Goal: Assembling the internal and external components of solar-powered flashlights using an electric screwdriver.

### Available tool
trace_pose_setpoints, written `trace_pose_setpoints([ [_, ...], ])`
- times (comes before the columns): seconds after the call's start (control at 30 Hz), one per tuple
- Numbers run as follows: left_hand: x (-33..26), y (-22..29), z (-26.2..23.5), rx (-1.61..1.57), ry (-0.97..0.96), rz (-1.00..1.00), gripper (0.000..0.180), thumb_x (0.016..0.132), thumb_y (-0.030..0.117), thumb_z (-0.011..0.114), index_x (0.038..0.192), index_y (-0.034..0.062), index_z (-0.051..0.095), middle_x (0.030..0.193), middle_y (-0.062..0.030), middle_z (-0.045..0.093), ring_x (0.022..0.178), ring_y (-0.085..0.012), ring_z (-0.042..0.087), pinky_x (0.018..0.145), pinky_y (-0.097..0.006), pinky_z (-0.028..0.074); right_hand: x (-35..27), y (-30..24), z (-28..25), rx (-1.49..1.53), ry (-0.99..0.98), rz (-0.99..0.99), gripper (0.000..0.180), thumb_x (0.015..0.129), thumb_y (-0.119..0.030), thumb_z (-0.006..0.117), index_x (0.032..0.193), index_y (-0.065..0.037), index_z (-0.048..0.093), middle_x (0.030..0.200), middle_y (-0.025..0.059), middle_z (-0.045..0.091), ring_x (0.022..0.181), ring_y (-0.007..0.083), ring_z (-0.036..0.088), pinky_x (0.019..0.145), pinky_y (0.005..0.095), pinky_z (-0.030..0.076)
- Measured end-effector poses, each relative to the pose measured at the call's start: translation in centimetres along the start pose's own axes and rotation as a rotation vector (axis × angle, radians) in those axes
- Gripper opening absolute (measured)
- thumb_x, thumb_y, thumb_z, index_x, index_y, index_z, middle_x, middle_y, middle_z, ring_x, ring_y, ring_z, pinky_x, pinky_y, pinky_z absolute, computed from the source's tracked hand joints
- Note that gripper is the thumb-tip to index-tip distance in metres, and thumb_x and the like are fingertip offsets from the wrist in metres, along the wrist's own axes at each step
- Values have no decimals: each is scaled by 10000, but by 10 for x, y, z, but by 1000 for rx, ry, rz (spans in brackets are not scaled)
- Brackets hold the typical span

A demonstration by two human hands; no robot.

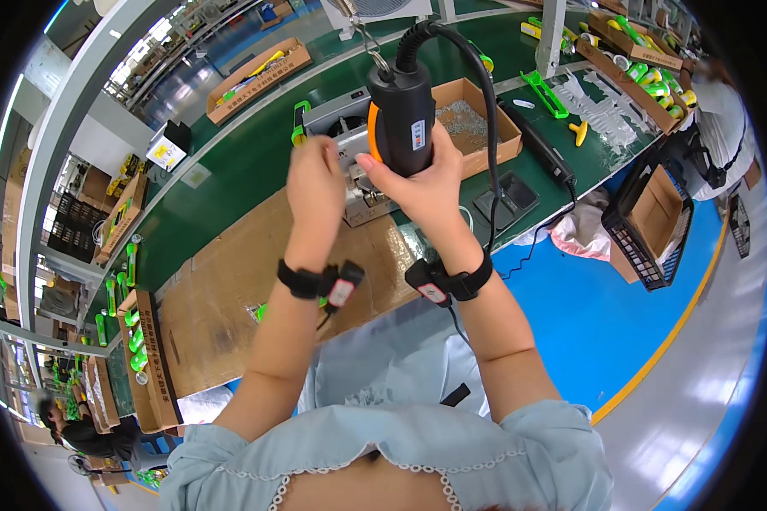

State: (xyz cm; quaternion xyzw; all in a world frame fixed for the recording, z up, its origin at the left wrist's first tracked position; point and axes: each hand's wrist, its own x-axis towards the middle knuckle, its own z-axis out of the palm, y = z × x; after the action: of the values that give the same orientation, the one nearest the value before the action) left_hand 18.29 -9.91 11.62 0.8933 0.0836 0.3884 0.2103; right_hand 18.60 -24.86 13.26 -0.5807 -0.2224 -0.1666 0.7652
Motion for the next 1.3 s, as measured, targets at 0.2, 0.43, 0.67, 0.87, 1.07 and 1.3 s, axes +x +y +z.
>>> trace_pose_setpoints([
  [0.2, 21, -31, -10, 11, 5, -35, 159, 843, 141, 574, 972, 52, 600, 916, -161, 593, 799, -346, 602, 676, -418, 491, 1, 5, 24, 176, 114, -177, 464, 653, -86, 815, 1016, -5, 537, 861, 21, 599, 732, 72, 555, 651, 223, 470],
  [0.43, -85, -72, -105, 8, -424, -188, 377, 740, 228, 706, 1038, 27, 592, 950, -172, 589, 885, -350, 580, 742, -410, 478, 25, 19, 45, 131, 127, -209, 411, 663, -115, 811, 961, -8, 549, 814, 17, 613, 690, 76, 565, 628, 228, 473],
  [0.67, -155, -131, -155, 11, -550, -50, 573, 585, 294, 801, 1064, 69, 580, 986, -128, 577, 992, -322, 521, 947, -435, 303, 45, 49, 53, -19, 37, -194, 388, 662, -216, 820, 882, -11, 574, 757, 21, 623, 660, 70, 555, 610, 232, 466],
  [0.87, -169, -142, -141, 63, -409, 23, 451, 622, 336, 775, 938, 72, 591, 893, -110, 574, 935, -297, 527, 915, -422, 314, 32, 27, 59, 82, -222, -103, 256, 775, -179, 737, 824, -18, 545, 633, 41, 594, 523, 102, 566, 485, 223, 447],
  [1.07, -179, -125, -119, 30, -309, -14, 444, 650, 362, 754, 973, 83, 633, 1013, -132, 523, 1019, -329, 457, 919, -433, 305, -62, -3, 87, 605, -354, 92, 402, 851, -235, 629, 1105, 19, 449, 690, 123, 561, 572, 201, 579, 545, 298, 486],
  [1.3, -189, -116, -111, 10, -225, -100, 451, 611, 330, 787, 982, 122, 636, 987, -128, 501, 1011, -327, 443, 900, -469, 290, -116, -17, 122, 366, -421, -27, 454, 848, -279, 614, 1142, -6, 402, 749, 129, 541, 639, 236, 567, 611, 355, 501],
])
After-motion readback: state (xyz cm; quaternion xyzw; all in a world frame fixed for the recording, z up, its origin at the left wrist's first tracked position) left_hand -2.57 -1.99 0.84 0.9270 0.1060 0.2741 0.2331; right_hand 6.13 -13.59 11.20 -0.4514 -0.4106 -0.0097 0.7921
